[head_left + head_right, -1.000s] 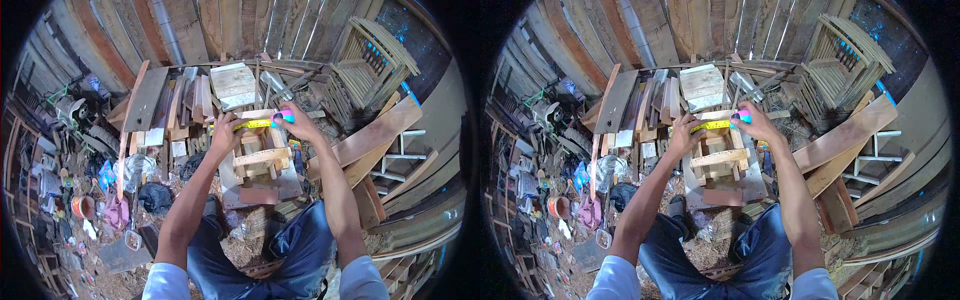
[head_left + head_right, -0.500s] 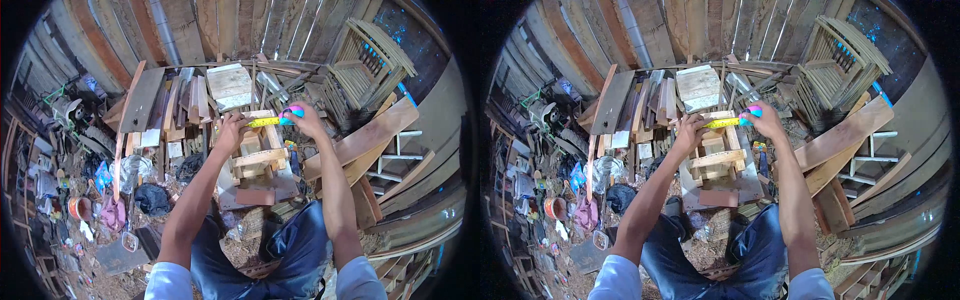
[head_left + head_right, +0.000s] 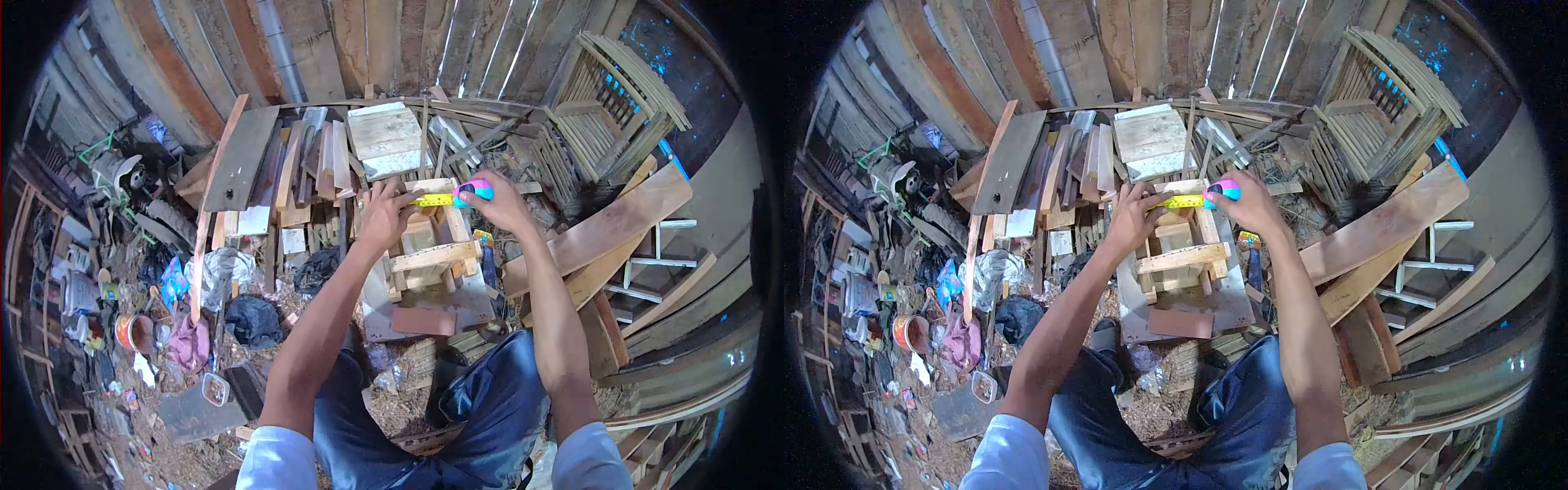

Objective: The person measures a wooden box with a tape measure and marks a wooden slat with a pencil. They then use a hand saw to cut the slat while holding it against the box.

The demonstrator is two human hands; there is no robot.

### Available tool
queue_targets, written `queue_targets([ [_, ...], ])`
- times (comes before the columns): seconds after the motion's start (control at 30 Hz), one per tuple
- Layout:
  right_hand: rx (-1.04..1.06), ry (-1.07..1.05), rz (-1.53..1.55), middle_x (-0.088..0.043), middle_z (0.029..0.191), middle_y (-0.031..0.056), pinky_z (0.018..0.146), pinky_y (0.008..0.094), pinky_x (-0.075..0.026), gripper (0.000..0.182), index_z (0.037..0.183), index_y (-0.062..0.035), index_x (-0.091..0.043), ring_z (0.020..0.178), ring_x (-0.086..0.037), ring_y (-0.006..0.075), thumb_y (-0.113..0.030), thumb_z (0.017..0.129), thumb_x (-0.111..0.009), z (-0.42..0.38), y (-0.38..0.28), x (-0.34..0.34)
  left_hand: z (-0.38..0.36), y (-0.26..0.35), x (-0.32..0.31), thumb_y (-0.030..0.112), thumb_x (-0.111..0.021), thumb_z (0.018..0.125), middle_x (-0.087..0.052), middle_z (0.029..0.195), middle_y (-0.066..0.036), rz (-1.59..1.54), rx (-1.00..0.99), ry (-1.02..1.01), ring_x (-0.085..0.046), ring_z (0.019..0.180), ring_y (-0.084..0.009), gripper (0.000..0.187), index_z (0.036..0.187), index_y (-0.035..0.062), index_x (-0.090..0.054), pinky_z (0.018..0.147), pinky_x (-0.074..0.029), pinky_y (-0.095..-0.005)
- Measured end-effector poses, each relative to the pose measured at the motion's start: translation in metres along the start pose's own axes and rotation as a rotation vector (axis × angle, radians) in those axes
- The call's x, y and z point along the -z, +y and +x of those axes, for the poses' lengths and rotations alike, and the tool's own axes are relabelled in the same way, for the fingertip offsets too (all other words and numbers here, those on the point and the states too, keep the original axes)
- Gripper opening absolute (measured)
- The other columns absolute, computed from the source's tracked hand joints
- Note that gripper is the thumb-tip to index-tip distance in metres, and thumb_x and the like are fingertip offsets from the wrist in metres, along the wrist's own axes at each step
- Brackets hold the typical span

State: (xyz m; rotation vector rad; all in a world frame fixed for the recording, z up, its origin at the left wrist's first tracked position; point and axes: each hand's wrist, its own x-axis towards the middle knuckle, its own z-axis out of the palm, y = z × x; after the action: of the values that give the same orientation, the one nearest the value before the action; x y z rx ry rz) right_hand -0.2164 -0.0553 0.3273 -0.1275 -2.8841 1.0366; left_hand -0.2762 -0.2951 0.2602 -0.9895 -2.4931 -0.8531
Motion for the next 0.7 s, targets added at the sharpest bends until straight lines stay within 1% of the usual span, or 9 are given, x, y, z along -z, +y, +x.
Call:
queue_targets([
  [0.1,-0.003,-0.012,-0.038,-0.061,0.112,0.0182,0.091,0.0405,-0.045,0.055,0.112,-0.0058,-0.06,0.106,-0.058,0.0334,-0.045,0.077,-0.073,-0.002,-0.005,-0.005,-0.002,-0.003,-0.002,0.02,-0.065,0.083,-0.054,0.1,-0.004,-0.002,-0.025,0.029,-0.048,0.097,-0.0245,0.031,0.113,0.0225,-0.069,0.084,-0.037,-0.0409],
  [0.13,-0.008,-0.02,-0.03,-0.061,0.113,0.018,0.092,0.0404,-0.045,0.06,0.115,-0.0057,-0.059,0.108,-0.058,0.0327,-0.048,0.076,-0.073,-0.003,-0.007,-0.005,-0.003,-0.002,0.0,0.021,-0.064,0.084,-0.054,0.099,-0.004,0.025,-0.024,0.013,-0.048,0.096,-0.0247,0.031,0.114,0.023,-0.068,0.083,-0.037,-0.0404],
  [0.23,-0.07,-0.012,0.032,-0.061,0.115,0.0178,0.092,0.0405,-0.045,0.063,0.116,-0.0056,-0.059,0.11,-0.058,0.0316,-0.052,0.075,-0.072,-0.008,-0.011,-0.005,0.0,-0.005,0.0,0.019,-0.064,0.084,-0.055,0.099,-0.003,0.012,-0.023,-0.027,-0.047,0.096,-0.0248,0.031,0.115,0.024,-0.068,0.083,-0.038,-0.041],
  [0.27,-0.071,-0.011,0.018,-0.062,0.114,0.0174,0.091,0.04,-0.047,0.066,0.117,-0.0056,-0.059,0.108,-0.059,0.0317,-0.055,0.074,-0.072,-0.007,-0.006,-0.006,0.0,-0.005,-0.001,0.018,-0.064,0.083,-0.056,0.099,-0.004,0.025,-0.048,-0.017,-0.048,0.094,-0.0256,0.031,0.114,0.0205,-0.068,0.083,-0.039,-0.04],
  [0.33,-0.079,-0.006,0.027,-0.064,0.109,0.0172,0.088,0.0393,-0.048,0.065,0.115,-0.006,-0.06,0.103,-0.061,0.0317,-0.054,0.074,-0.072,-0.006,-0.004,-0.006,-0.001,-0.002,0.002,0.014,-0.064,0.083,-0.058,0.101,-0.007,0.054,-0.092,-0.002,-0.048,0.091,-0.0271,0.032,0.114,0.0135,-0.067,0.083,-0.042,-0.0379],
  [0.43,-0.066,-0.018,0.042,-0.066,0.102,0.0169,0.084,0.0386,-0.049,0.061,0.111,-0.0061,-0.062,0.097,-0.063,0.031,-0.053,0.074,-0.073,-0.006,-0.01,-0.004,-0.001,0.0,0.004,0.014,-0.064,0.082,-0.059,0.102,-0.007,0.1,-0.107,-0.004,-0.051,0.09,-0.0262,0.031,0.113,0.0107,-0.067,0.084,-0.043,-0.0368],
  [0.53,-0.042,-0.034,0.046,-0.067,0.098,0.0171,0.081,0.0385,-0.049,0.058,0.107,-0.0054,-0.063,0.093,-0.064,0.0301,-0.052,0.074,-0.073,0.0,-0.005,-0.006,-0.004,-0.01,0.004,0.014,-0.065,0.081,-0.061,0.103,-0.007,0.077,-0.167,0.02,-0.054,0.091,-0.0256,0.031,0.112,0.0089,-0.067,0.086,-0.044,-0.0359],
  [0.63,-0.021,-0.034,0.053,-0.067,0.094,0.0174,0.079,0.0385,-0.048,0.056,0.102,-0.0044,-0.063,0.089,-0.064,0.0302,-0.051,0.074,-0.073,0.002,-0.002,-0.006,-0.007,-0.013,0.013,0.014,-0.066,0.08,-0.062,0.102,-0.008,0.017,-0.104,-0.015,-0.056,0.094,-0.0259,0.034,0.113,0.0086,-0.066,0.086,-0.045,-0.0369],
  [0.7,-0.032,-0.033,0.063,-0.067,0.093,0.0172,0.078,0.0381,-0.048,0.055,0.101,-0.0046,-0.063,0.089,-0.064,0.0299,-0.051,0.074,-0.073,0.002,-0.002,-0.005,-0.007,-0.012,0.029,0.012,-0.067,0.078,-0.063,0.102,-0.009,0.091,-0.109,-0.058,-0.056,0.094,-0.027,0.034,0.112,0.0078,-0.067,0.086,-0.046,-0.0376],
])
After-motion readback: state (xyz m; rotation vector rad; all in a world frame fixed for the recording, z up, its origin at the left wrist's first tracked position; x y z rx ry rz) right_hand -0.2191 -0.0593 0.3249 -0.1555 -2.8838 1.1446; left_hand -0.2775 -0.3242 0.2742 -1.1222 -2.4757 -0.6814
